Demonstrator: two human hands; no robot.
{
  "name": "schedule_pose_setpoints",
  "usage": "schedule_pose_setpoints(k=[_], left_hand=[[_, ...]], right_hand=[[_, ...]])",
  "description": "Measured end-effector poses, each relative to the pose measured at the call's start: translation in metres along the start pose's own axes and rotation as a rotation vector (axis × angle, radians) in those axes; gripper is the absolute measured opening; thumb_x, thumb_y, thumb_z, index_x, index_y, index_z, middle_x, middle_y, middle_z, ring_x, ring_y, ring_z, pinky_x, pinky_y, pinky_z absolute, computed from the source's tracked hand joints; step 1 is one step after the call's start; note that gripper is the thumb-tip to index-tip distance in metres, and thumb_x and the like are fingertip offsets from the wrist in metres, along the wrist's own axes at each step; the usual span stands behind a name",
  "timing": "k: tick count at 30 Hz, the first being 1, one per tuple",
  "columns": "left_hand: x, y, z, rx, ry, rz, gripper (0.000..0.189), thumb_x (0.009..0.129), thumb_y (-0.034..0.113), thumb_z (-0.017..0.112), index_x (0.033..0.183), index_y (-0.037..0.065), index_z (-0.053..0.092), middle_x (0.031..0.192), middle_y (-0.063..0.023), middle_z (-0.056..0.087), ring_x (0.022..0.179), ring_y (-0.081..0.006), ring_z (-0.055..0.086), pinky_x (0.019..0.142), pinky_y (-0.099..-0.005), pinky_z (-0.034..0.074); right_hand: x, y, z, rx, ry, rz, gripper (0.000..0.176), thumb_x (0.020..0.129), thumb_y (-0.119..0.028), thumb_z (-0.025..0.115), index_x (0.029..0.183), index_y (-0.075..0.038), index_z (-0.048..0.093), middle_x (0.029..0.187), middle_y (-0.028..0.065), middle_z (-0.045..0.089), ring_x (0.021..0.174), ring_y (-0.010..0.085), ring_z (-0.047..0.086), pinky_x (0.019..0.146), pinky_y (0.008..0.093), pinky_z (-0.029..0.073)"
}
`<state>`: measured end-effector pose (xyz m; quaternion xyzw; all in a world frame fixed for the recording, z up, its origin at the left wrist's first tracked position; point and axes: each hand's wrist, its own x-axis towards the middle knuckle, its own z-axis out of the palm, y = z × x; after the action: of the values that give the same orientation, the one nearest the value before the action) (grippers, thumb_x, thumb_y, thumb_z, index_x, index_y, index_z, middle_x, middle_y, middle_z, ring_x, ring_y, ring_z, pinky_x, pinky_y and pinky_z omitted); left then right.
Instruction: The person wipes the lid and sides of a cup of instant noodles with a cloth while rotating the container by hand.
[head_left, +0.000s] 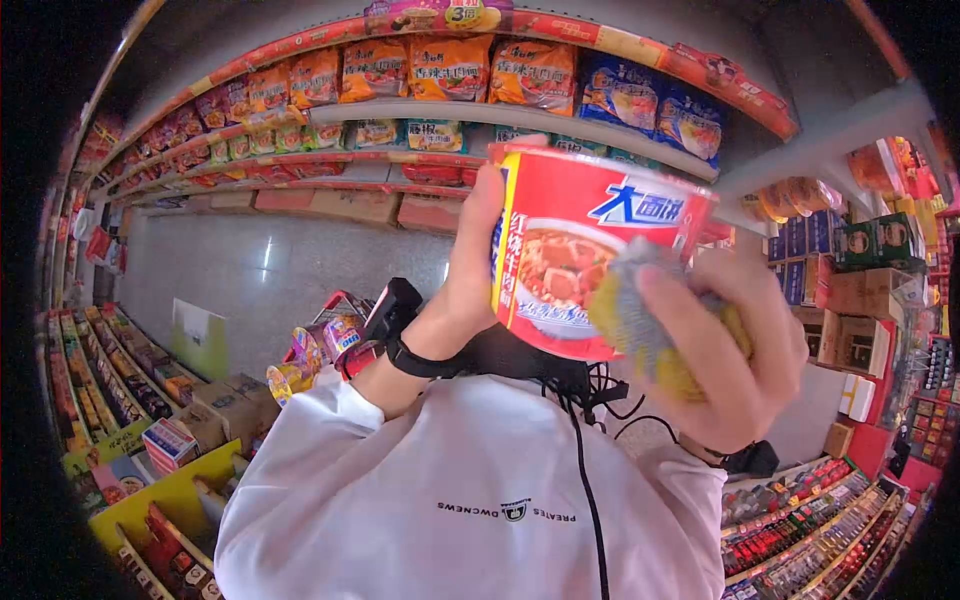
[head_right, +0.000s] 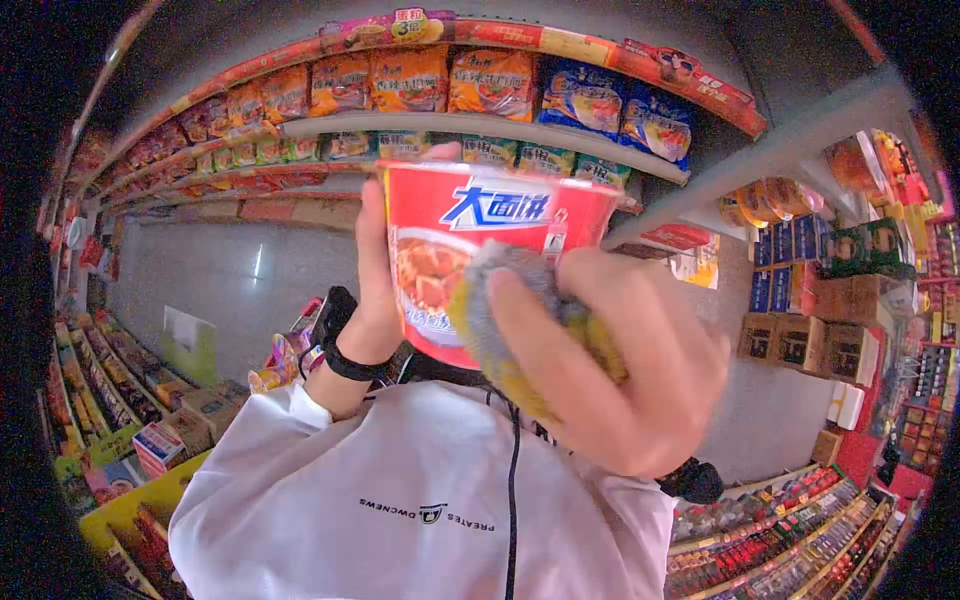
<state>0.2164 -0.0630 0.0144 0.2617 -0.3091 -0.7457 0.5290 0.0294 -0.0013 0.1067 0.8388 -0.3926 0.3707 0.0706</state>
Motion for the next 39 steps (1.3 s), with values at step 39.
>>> schedule_pose_setpoints(k=[39], left_hand=[[-0.022, -0.007, 0.016, -0.204, 0.013, -0.18, 0.088, 0.094, 0.078, 0.034, 0.145, 0.008, 0.045, 0.141, -0.0151, 0.058, 0.126, -0.0283, 0.06, 0.11, -0.0454, 0.046]], right_hand=[[-0.037, 0.032, -0.014, 0.176, -0.071, -0.077, 0.049, 0.06, -0.029, 0.076, 0.106, -0.012, 0.077, 0.093, 0.0114, 0.061, 0.071, 0.0256, 0.06, 0.057, 0.0348, 0.048]])
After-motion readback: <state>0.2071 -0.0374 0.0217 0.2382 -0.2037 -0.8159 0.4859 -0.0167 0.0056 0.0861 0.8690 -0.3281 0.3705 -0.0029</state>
